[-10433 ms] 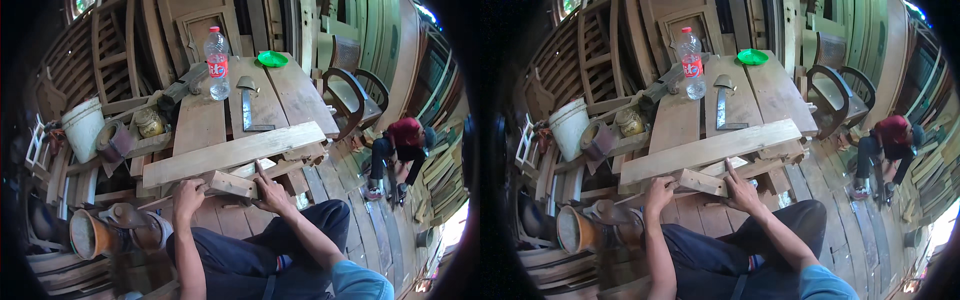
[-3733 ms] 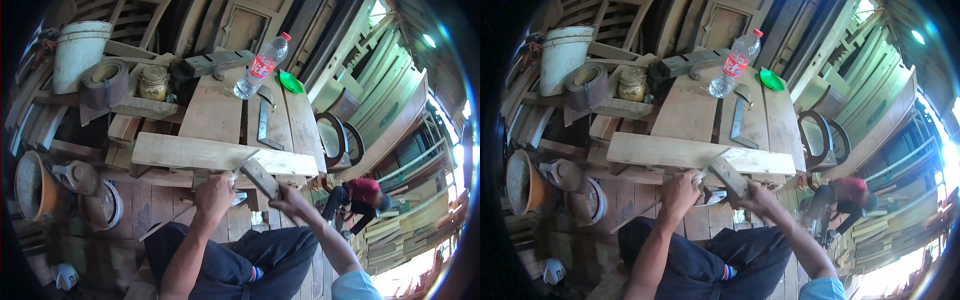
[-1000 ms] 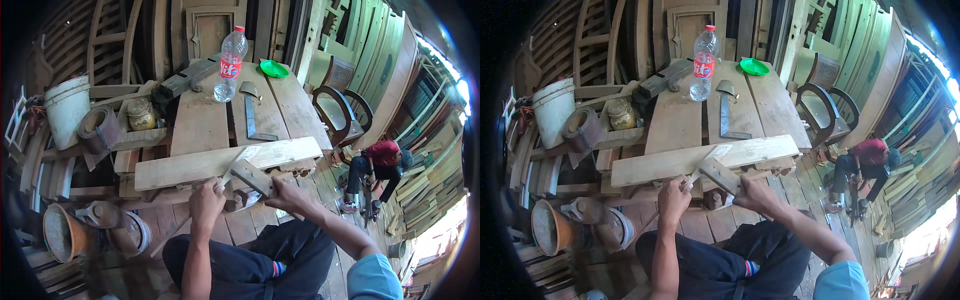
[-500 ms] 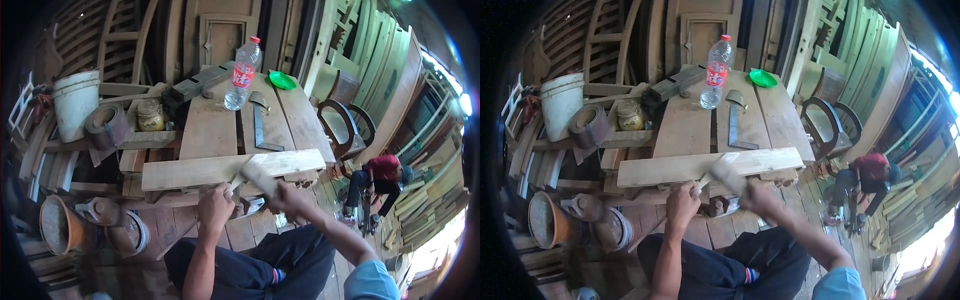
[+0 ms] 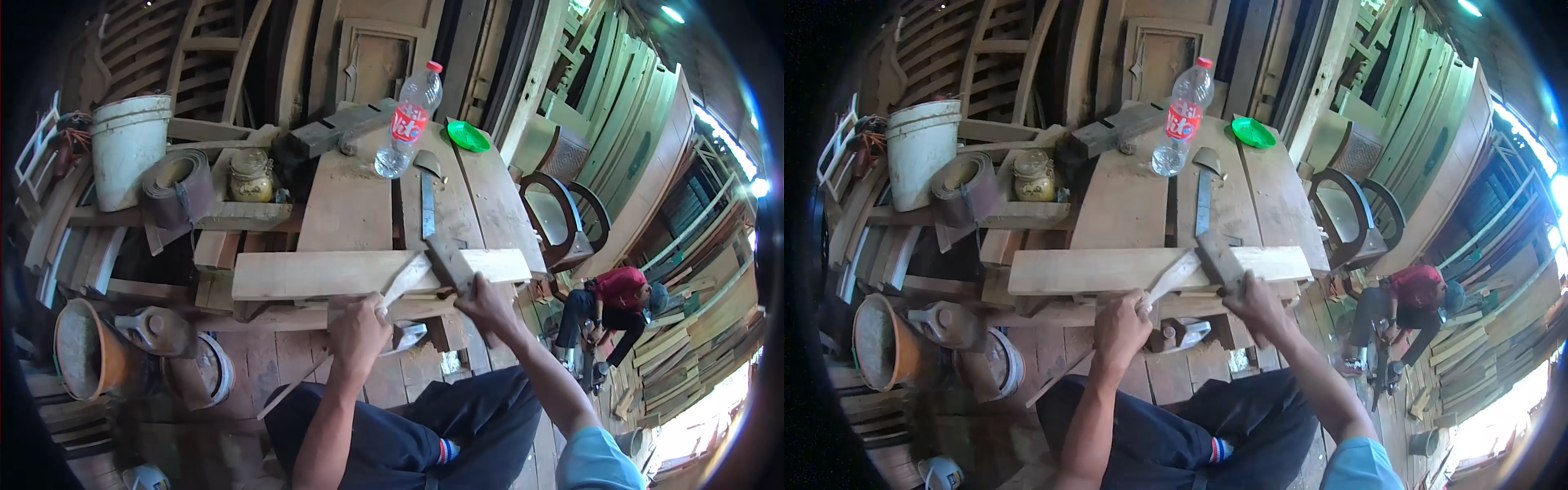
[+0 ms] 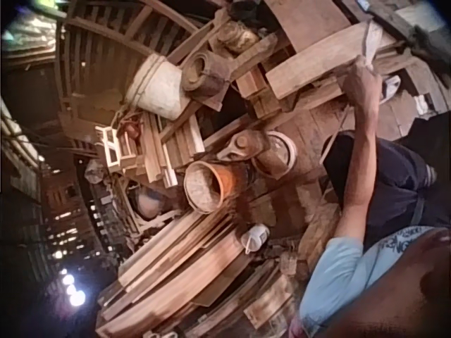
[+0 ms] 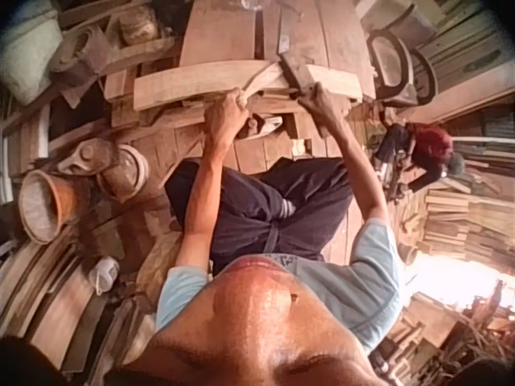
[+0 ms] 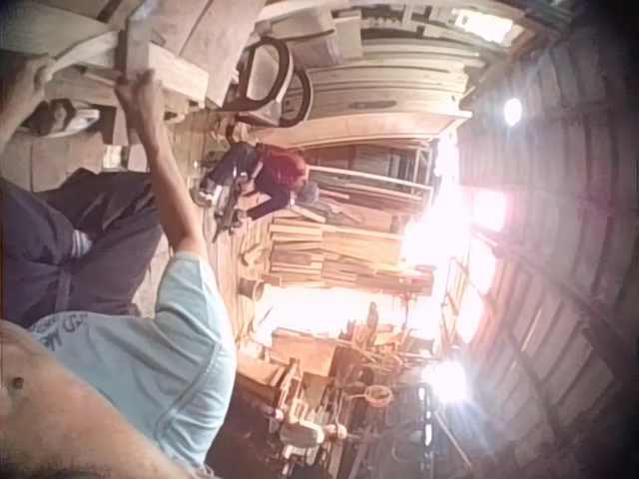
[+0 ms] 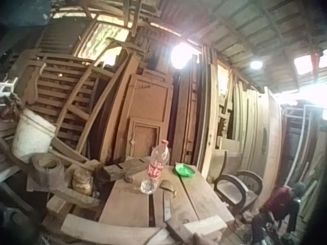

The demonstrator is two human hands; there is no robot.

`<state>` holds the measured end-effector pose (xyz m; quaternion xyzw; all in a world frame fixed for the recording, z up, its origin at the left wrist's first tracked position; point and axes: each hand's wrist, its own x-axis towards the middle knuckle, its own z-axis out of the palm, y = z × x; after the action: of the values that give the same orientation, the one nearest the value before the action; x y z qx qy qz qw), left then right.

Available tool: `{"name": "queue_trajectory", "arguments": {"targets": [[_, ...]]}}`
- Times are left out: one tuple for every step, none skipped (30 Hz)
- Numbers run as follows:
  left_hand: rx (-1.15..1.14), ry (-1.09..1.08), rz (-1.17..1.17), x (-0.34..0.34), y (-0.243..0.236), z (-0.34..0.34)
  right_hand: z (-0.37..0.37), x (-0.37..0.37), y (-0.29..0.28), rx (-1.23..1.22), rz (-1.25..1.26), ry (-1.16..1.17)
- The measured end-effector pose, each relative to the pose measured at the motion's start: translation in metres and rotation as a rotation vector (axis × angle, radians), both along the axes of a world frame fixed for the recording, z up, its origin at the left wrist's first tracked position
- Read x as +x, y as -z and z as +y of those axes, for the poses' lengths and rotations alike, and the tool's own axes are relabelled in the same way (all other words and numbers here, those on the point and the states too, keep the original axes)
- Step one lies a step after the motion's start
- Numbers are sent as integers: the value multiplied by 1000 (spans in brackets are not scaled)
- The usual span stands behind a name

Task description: The person smooths a shaped wooden piece with a wooden block tool, then rubs and touches the surface and edges of the wooden piece with their fingers.

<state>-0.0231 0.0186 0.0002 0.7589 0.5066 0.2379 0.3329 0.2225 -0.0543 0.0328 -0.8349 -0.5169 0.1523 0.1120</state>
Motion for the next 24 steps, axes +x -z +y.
{"name": "queue_trajectory", "arguments": {"targets": [[8, -20, 3, -4, 1, 4, -5, -6, 7, -11, 68, -76], [6, -20, 8, -6, 3, 3, -17, -19, 10, 48, 54, -277], [3, -19, 14, -7, 4, 3, -21, -29, 9, 105, -58, -412], [-114, -13, -35, -7, -11, 1, -18, -30, -2, 11, -53, -287], [-56, -20, 1, -8, -9, 2, -8, -29, -13, -75, -43, -167], [-50, -11, 9, -7, -9, 0, -1, -24, -16, -29, -73, -21], [-38, -4, 12, -2, -9, 0, 2, -7, -8, 14, -47, 58], [-24, -6, 5, -2, -4, 1, 1, -4, -3, 19, 2, -12], [-10, -7, -2, -4, 1, 1, -5, -6, 6, 24, 51, -82], [-16, 3, -12, -5, 1, -3, -21, -15, 7, 25, 63, -221], [-21, 2, -10, -6, -1, -1, -27, -23, 9, 100, -65, -347], [-47, -6, 10, -7, -6, 4, -20, -22, 4, 41, -3, -249], [-79, -9, 37, -10, -7, 2, -13, -27, -10, -23, 65, -145], [-52, -13, 39, -5, -9, 1, -3, -14, -9, 18, 16, -19], [-46, 0, 30, -1, -9, -2, 0, -6, -8, 10, -45, 83], [-60, 0, 18, -3, -5, -3, -2, -10, -3, 25, -19, 42], [-73, -3, 5, -4, -2, -1, -7, -18, 1, 39, 7, -3], [-59, -6, 26, -7, -2, 2, -15, -28, 3, 39, 10, -137], [-66, -5, 33, -9, -2, 1, -24, -37, 0, 51, -7, -267], [-33, 5, 22, -10, -1, 2, -22, -37, -6, 12, -9, -241], [-1, 14, 10, -12, -1, 2, -16, -35, -11, -27, -11, -214], [-3, -2, -5, -8, -6, 3, -6, -28, -13, -3, -5, -96], [0, 2, -10, -5, -6, 1, -1, -22, -12, 20, 2, 21], [-7, 7, 3, -2, -5, -3, -8, -22, -11, 31, 5, 14]]}}
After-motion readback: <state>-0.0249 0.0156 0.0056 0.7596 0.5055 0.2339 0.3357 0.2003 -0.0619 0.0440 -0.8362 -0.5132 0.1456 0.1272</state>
